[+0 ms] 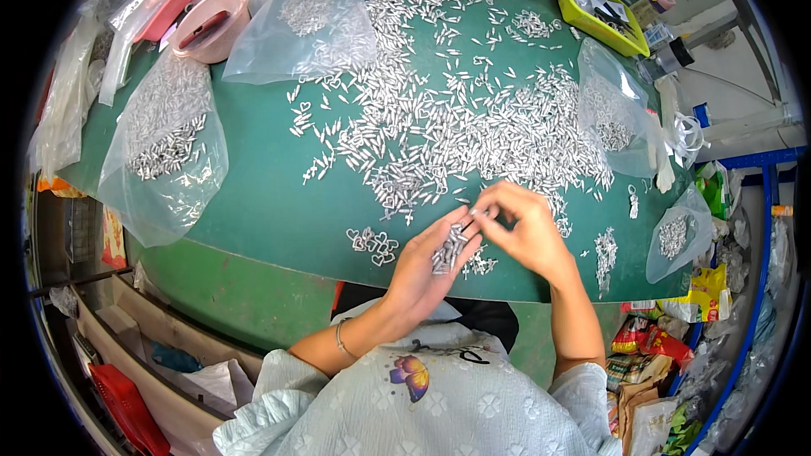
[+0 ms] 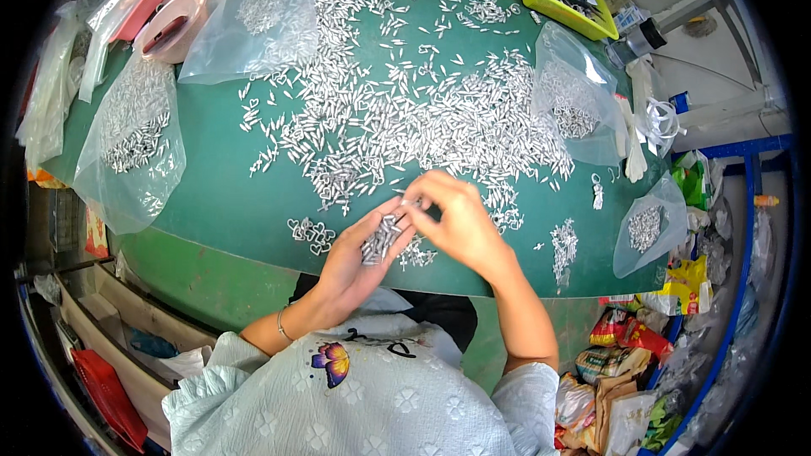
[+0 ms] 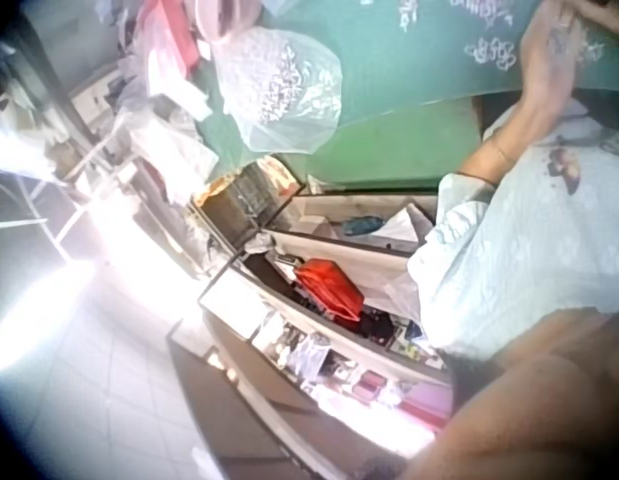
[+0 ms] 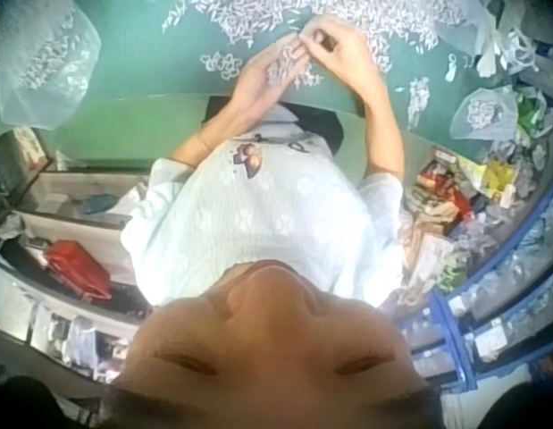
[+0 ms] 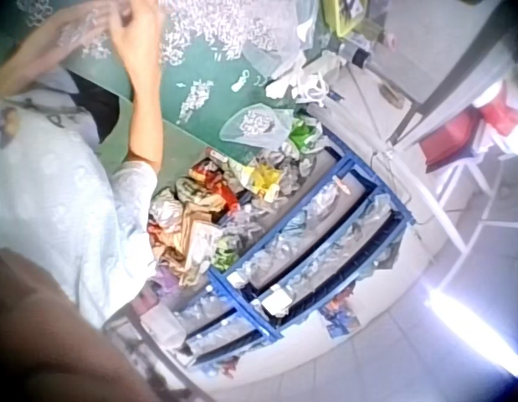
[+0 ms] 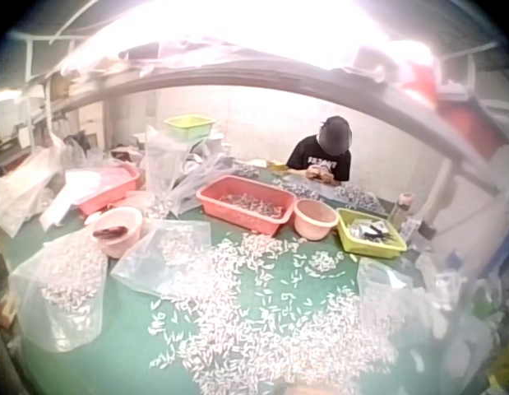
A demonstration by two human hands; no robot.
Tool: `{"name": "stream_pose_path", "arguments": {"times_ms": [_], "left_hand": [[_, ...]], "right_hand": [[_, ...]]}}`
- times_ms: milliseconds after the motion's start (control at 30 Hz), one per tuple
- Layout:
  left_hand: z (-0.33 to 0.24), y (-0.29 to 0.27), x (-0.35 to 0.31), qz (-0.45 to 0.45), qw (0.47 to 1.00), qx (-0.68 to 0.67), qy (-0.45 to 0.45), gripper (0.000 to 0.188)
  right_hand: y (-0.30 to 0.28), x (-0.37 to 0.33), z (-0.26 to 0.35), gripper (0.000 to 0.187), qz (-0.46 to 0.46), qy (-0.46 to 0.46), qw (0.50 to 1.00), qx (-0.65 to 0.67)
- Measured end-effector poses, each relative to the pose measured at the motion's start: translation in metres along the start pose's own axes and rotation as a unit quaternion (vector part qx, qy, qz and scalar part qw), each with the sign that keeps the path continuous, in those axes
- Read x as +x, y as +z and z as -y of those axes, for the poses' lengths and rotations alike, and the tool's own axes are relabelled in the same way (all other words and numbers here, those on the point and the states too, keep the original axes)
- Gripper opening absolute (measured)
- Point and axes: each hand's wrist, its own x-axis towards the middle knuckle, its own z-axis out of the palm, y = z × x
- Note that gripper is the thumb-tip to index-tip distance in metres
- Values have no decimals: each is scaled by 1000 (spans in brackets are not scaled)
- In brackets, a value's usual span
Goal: The person sorts small silver metal pieces on a green table, picking them up and placing them into piles. They occasionally transfer sorted pieces into a clear plastic bag. Another person is visible in the background also working at the table.
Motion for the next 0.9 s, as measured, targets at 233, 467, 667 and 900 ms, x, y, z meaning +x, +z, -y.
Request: {"name": "stream_pose_path", "arguments": {"times_ms": [233, 467, 667, 900], "left_hand": [[2, -13, 3, 23, 999, -34, -28, 34], [-2, -7, -3, 4, 999, -21, -35, 34], [-1, -6, -2, 18, 999, -15, -39, 37], [-3, 3, 5, -28, 999, -24, -20, 38]], "right_hand": [[8, 9, -31, 16, -124, -8, 969, -212], [18, 7, -36, 16, -63, -21, 943, -327], [8, 4, -43, 11, -77, -1, 965, -250], [-12, 12, -7, 15, -54, -69, 994, -62]]}}
